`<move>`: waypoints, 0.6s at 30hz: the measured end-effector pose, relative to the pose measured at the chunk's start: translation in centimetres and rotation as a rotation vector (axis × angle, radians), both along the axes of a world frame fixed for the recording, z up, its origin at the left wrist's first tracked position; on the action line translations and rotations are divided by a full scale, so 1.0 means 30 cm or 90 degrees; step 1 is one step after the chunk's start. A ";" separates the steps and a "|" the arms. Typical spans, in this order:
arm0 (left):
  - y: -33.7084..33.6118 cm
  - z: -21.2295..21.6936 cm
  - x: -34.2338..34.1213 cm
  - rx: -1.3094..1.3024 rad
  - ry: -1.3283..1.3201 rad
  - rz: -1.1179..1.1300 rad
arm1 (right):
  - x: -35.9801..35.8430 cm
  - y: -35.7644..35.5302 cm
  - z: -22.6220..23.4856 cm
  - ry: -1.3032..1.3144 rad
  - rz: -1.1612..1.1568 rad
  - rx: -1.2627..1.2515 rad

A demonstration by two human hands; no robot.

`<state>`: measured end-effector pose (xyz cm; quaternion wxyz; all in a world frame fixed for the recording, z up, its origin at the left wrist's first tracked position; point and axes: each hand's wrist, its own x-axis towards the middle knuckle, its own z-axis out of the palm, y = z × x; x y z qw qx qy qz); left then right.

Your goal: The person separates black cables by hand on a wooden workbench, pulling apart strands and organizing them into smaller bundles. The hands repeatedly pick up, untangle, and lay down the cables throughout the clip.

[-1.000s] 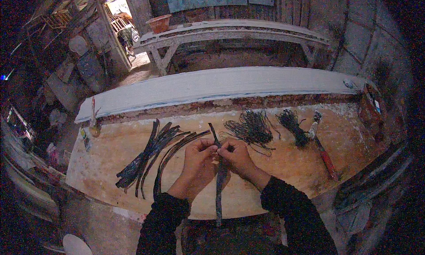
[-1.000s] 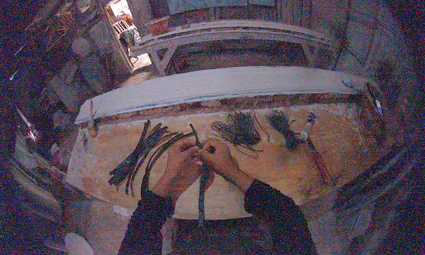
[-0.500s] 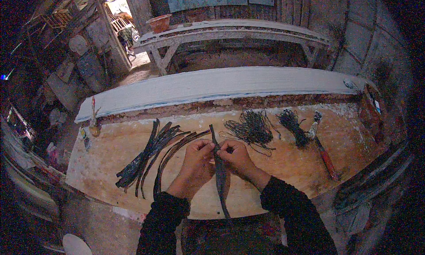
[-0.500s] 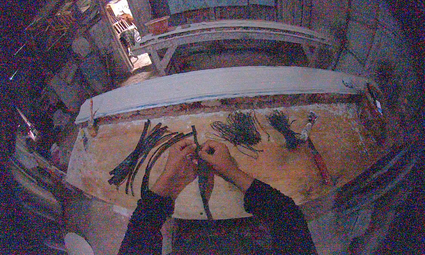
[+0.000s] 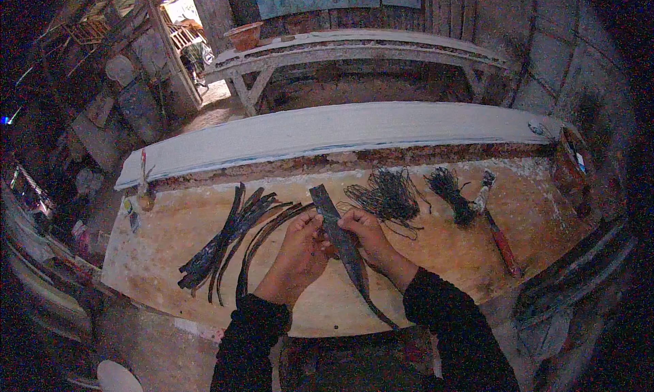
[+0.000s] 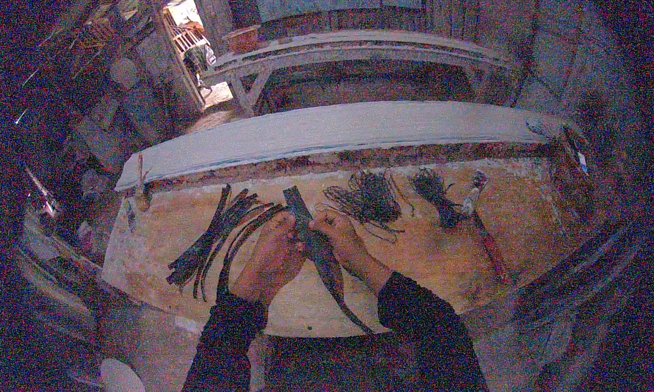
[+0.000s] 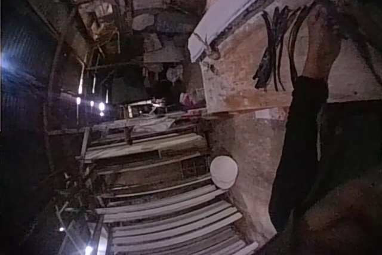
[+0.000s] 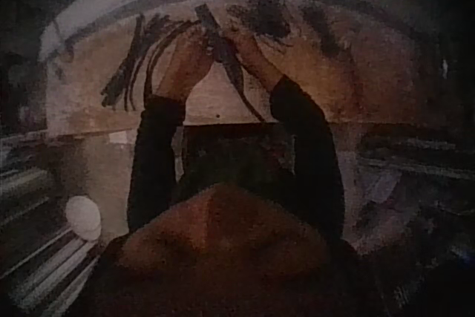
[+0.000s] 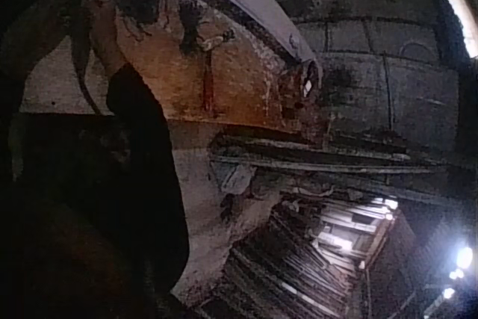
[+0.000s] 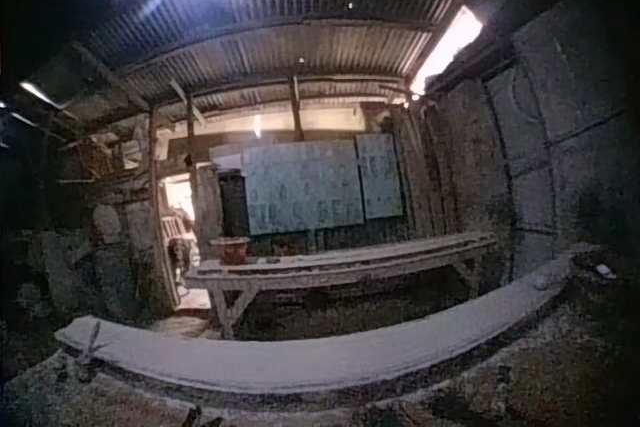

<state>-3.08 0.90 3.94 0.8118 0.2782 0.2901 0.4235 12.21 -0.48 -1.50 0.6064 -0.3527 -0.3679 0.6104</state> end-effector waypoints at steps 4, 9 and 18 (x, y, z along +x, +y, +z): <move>-0.025 0.042 0.006 0.017 0.040 -0.050 | -0.002 -0.001 0.007 -0.035 -0.017 0.008; -0.006 -0.021 0.008 0.029 -0.005 -0.098 | 0.001 0.019 -0.021 -0.138 -0.051 0.021; -0.038 0.035 -0.016 0.409 0.337 0.102 | -0.012 -0.019 0.052 -0.229 0.061 -0.039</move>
